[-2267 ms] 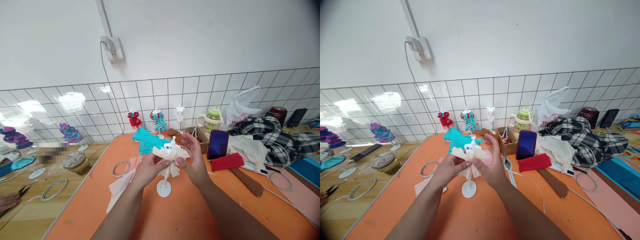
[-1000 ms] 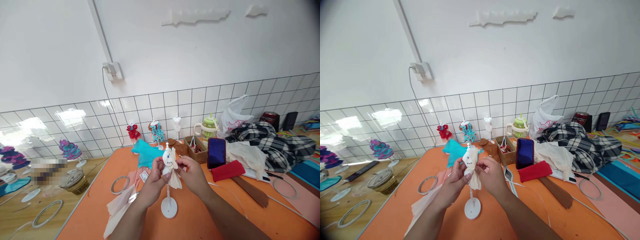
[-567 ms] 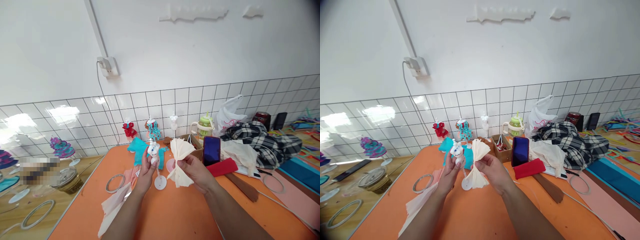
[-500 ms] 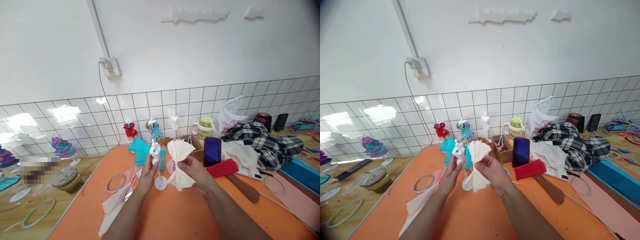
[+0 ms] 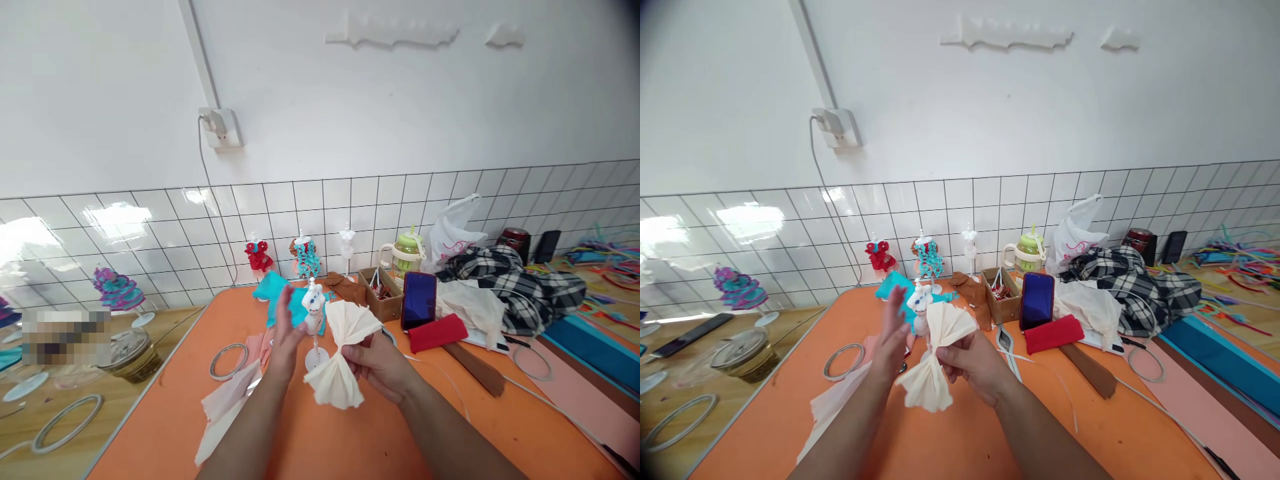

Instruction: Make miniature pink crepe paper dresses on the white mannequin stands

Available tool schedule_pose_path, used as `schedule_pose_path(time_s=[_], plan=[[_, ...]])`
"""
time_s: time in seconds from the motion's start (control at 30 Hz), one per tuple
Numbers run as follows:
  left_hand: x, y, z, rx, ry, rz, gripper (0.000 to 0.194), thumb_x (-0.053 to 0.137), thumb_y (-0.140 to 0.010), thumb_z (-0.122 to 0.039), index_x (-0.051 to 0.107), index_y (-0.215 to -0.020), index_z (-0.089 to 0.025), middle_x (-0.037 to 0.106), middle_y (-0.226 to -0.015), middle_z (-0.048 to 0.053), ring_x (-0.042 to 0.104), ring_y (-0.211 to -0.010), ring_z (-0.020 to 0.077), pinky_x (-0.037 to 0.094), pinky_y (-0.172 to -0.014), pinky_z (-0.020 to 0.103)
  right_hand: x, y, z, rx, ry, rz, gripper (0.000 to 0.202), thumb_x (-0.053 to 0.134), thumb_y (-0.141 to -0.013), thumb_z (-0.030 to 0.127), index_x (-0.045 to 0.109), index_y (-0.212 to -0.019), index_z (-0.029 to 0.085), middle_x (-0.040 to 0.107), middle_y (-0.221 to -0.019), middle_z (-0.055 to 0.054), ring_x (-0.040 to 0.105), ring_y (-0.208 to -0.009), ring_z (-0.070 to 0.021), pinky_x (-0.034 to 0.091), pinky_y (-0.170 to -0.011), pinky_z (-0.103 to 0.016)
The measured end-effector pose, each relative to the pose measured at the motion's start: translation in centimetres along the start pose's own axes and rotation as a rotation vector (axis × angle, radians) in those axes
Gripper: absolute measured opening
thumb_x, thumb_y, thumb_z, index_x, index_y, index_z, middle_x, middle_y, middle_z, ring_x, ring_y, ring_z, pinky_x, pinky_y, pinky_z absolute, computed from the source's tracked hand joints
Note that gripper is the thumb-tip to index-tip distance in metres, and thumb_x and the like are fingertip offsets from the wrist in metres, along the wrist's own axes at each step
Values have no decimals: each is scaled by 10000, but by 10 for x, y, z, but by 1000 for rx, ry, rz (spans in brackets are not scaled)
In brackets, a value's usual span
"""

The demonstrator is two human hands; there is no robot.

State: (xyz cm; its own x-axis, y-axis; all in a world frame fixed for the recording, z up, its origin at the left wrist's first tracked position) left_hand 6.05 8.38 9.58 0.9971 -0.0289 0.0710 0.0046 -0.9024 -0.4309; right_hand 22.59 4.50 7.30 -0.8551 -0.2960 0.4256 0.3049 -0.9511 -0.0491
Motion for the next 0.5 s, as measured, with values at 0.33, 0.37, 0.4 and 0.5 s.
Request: schedule_pose_path(time_s=[0.33,0.37,0.4,0.5], plan=[[16,58,-37,-86,-704,530,170,597,-807,-394,680,-932,-312,681,-927,25,571,-927,254,291,-990,430,8,14,-38,-190,275,-42,116,664,-727,305,594,-755,217,597,-698,-6,564,-657,-180,464,-623,-303],[15,59,-32,-73,-723,542,156,543,-847,-374,682,-859,-302,679,-817,10,582,-846,229,248,-1018,447,5,13,-40,-204,319,-52,124,645,-729,305,586,-799,221,601,-715,-12,574,-665,-188,471,-613,-307],[11,60,-26,-57,-745,540,193,508,-868,-359,675,-800,-290,663,-736,-2,581,-780,209,211,-1039,462,1,11,-39,-238,366,-81,164,629,-724,304,572,-855,224,606,-751,-21,583,-680,-195,478,-600,-309],[-6,62,-12,-6,-905,489,253,472,-874,-332,620,-689,-245,619,-653,-9,567,-706,193,179,-1046,509,-13,15,-21,-465,564,-211,335,543,-746,297,505,-1071,224,602,-1012,-87,599,-899,-238,509,-687,-359]])
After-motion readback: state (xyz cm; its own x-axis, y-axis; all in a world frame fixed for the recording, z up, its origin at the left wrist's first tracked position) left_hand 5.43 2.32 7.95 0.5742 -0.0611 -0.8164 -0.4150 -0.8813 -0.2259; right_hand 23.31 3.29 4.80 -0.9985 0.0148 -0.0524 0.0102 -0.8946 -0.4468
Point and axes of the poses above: each hand's wrist, its own y-axis away from the middle knuckle, its own x-axis out of the palm, z = x × y, the point moved 5 cm from there along -y, towards the middle knuckle
